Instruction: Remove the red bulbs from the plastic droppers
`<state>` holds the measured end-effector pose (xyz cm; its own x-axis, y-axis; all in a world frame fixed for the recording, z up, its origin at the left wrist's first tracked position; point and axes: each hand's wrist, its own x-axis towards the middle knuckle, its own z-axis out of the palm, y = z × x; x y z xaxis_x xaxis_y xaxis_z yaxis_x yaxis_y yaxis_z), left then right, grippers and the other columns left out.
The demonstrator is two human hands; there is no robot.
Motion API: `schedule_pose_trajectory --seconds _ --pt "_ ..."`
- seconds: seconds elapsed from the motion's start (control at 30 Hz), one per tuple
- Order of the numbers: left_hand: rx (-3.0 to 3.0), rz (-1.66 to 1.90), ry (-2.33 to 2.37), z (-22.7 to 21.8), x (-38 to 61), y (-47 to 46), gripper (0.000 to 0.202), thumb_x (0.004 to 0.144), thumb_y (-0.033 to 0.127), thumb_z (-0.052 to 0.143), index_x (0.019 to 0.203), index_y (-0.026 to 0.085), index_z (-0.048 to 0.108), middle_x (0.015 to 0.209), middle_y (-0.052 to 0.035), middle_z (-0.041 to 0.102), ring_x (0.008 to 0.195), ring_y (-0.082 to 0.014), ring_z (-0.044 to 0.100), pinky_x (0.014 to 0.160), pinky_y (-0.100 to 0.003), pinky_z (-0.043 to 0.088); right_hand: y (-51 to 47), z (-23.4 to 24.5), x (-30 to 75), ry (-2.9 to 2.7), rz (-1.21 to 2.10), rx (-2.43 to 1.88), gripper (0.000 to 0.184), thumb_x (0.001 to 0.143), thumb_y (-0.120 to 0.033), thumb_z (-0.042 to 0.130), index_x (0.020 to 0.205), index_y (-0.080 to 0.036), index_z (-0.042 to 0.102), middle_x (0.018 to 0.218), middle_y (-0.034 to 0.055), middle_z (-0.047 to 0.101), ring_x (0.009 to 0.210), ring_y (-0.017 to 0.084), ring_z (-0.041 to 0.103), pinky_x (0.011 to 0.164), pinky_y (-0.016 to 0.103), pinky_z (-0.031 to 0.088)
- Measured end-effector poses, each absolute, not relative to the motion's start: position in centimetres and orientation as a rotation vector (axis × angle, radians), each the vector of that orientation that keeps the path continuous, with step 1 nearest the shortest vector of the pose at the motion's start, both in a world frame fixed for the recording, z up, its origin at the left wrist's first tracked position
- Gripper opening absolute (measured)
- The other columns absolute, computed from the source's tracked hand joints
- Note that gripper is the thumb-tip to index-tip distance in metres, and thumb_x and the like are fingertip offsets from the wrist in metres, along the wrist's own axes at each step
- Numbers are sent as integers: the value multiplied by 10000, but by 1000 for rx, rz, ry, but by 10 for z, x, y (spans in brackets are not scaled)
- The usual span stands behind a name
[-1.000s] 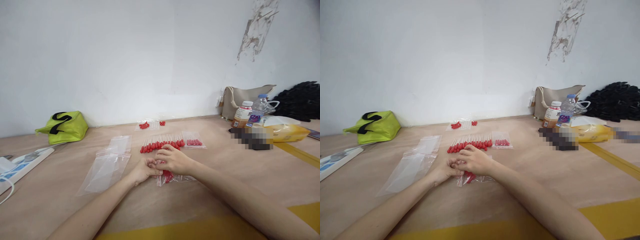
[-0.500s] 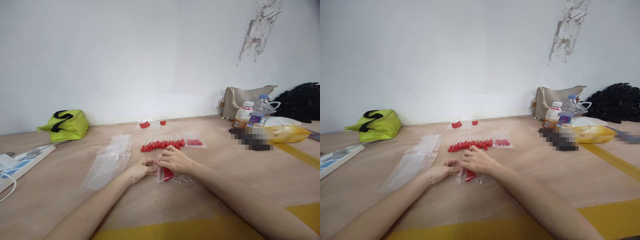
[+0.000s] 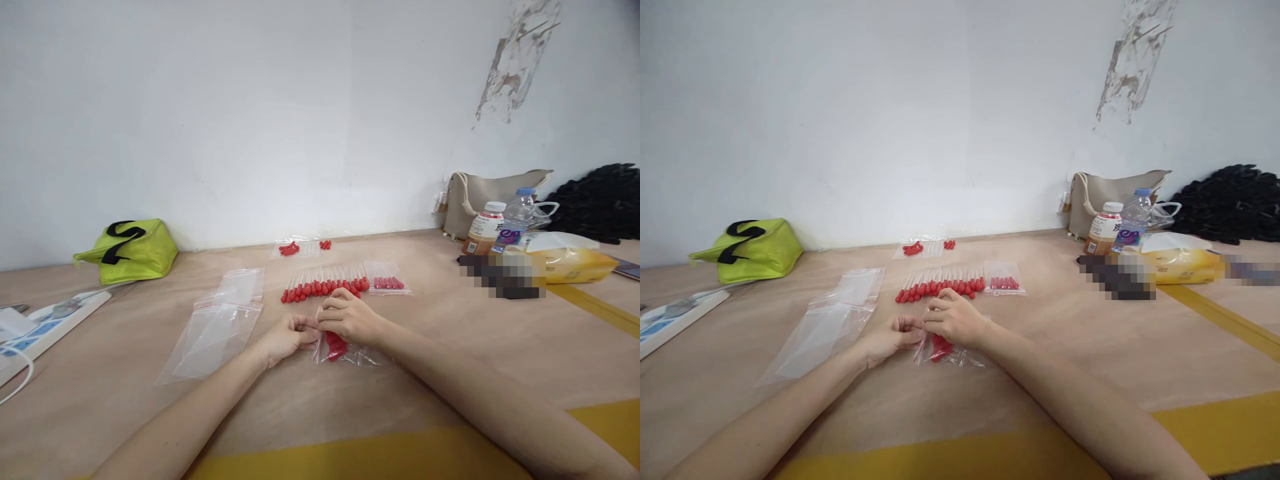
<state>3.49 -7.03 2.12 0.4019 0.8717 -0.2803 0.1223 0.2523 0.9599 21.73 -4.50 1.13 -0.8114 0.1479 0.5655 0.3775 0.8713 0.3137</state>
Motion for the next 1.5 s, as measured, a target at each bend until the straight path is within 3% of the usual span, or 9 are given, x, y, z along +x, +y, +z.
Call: schedule_pose_trajectory --seconds 0.4,0.6,0.67,0.77,0.83,0.93,1.07,1.33,1.5 --pt "1147 677 1070 20 33 -67 328 404 236 810 613 115 588 529 38 541 519 -73 482 567 -229 393 -46 8 217 -2505 -607 -330 247 911 -186 349 833 -197 583 828 8 618 879 106 483 776 299 294" --pt "1339 746 1138 18 34 -69 271 564 238 709 760 141 548 522 64 512 448 -51 410 458 -180 307 -45 14 220 -2473 -373 -382 216 880 -167 397 834 -207 604 898 7 635 933 121 492 812 293 317" --pt "1432 823 1168 16 32 -69 257 608 210 656 819 168 516 557 72 513 467 -63 431 460 -181 325 -47 17 224 -2418 -241 -508 196 857 -160 426 947 -215 591 984 19 618 946 130 491 806 290 333" --pt "1580 897 1199 12 29 -68 112 636 164 593 705 158 504 590 57 517 517 -72 464 488 -181 349 -51 21 232 -2310 -81 -736 302 834 -198 468 1133 -193 505 1053 62 583 945 153 492 788 294 359" --pt "1610 857 1264 9 28 -68 29 657 141 546 685 142 546 609 33 552 535 -82 488 504 -187 361 -54 21 239 -2266 10 -856 233 833 -241 473 1038 -176 561 942 64 600 870 155 510 747 284 373" --pt "1600 791 1333 8 28 -68 160 701 139 478 770 127 622 667 -13 626 567 -114 542 538 -216 398 -63 18 250 -2313 139 -960 215 790 -375 532 842 -182 610 752 31 583 728 140 508 661 261 371" --pt "1764 739 1301 11 26 -68 264 740 134 418 817 149 671 735 -24 657 653 -135 577 614 -234 428 -76 9 261 -2384 211 -1042 390 651 -522 632 887 -213 600 717 4 570 726 153 502 681 279 361" --pt "2455 753 1324 12 9 -65 151 730 220 542 688 203 686 793 -19 544 681 -121 512 622 -238 406 -75 -3 267 -2298 315 -1103 290 704 -429 614 883 -203 589 795 23 584 738 143 515 651 249 373" --pt "2286 741 1110 15 16 -69 149 757 202 524 738 170 668 791 -28 602 721 -119 555 648 -222 427 -72 -8 264 -2246 265 -1136 205 713 -362 609 813 -189 566 722 2 575 659 118 502 596 229 349"
